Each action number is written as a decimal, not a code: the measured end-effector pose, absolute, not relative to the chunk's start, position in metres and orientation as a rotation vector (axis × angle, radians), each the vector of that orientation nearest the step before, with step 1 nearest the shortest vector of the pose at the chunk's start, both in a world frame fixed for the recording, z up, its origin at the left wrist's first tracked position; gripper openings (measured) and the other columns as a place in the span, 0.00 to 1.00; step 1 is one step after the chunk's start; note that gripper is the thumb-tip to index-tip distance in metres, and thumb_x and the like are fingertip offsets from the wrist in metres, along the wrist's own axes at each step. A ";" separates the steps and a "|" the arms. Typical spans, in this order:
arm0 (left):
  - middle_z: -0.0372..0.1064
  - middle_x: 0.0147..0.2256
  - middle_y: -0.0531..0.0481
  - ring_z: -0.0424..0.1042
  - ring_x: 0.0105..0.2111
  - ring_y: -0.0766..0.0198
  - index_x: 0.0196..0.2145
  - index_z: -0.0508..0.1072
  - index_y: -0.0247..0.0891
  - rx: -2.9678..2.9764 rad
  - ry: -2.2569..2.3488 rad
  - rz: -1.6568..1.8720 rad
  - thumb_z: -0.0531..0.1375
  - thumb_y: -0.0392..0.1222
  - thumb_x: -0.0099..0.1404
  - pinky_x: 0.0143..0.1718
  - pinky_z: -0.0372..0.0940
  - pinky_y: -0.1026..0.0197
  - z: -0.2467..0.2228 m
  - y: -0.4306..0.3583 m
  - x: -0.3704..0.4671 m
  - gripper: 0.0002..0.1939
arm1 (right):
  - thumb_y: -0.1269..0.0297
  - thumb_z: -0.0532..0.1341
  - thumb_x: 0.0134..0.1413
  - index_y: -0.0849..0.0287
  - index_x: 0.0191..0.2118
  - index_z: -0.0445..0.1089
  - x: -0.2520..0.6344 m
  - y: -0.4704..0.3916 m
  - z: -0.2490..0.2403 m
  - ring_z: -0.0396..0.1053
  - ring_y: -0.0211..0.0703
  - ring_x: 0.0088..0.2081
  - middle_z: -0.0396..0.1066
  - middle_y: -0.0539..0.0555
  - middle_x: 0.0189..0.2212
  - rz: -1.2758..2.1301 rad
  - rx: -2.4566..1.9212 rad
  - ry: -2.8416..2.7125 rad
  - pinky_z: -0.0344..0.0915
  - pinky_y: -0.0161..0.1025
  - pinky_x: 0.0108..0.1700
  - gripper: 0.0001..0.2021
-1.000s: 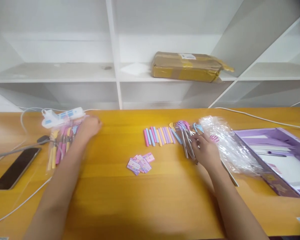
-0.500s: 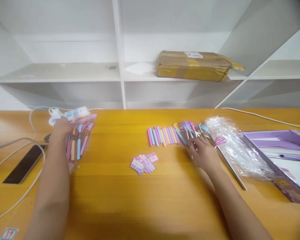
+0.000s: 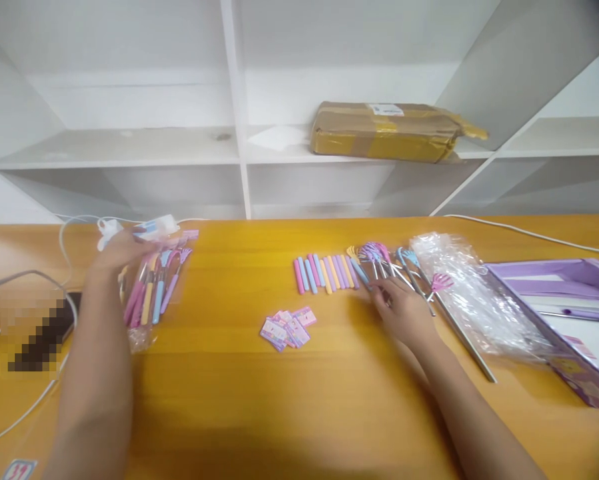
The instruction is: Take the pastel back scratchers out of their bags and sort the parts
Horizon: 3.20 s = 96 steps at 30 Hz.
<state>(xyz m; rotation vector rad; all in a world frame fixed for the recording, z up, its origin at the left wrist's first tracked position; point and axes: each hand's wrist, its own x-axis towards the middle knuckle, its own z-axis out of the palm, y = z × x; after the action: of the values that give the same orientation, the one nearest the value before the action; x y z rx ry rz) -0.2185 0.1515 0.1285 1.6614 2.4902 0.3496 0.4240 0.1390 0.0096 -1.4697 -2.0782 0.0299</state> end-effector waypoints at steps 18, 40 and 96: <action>0.73 0.33 0.51 0.74 0.32 0.61 0.46 0.69 0.40 1.407 0.857 0.264 0.57 0.62 0.75 0.36 0.67 0.61 0.085 0.096 0.024 0.21 | 0.60 0.56 0.74 0.54 0.62 0.60 0.329 0.081 0.024 0.69 0.39 0.31 0.73 0.53 0.39 0.907 -1.007 -2.134 0.68 0.38 0.33 0.16; 0.69 0.26 0.54 0.70 0.22 0.66 0.62 0.72 0.38 1.217 0.816 0.449 0.67 0.57 0.70 0.25 0.66 0.66 0.018 0.039 0.048 0.29 | 0.62 0.70 0.58 0.53 0.54 0.63 0.302 0.064 -0.001 0.65 0.38 0.29 0.68 0.52 0.38 0.619 -0.870 -2.115 0.65 0.37 0.29 0.22; 0.72 0.34 0.49 0.71 0.28 0.64 0.49 0.74 0.36 1.385 0.678 0.279 0.67 0.51 0.70 0.27 0.65 0.66 0.016 0.048 0.037 0.18 | 0.65 0.56 0.74 0.56 0.37 0.68 0.319 0.086 0.009 0.65 0.44 0.41 0.63 0.55 0.39 0.777 -0.919 -1.880 0.65 0.42 0.43 0.10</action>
<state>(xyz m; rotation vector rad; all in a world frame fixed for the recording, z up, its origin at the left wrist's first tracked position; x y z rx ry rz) 0.0366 0.0484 0.0161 1.3847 0.6775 0.2791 0.3190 0.0858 0.0086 -0.9192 -1.8796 0.7771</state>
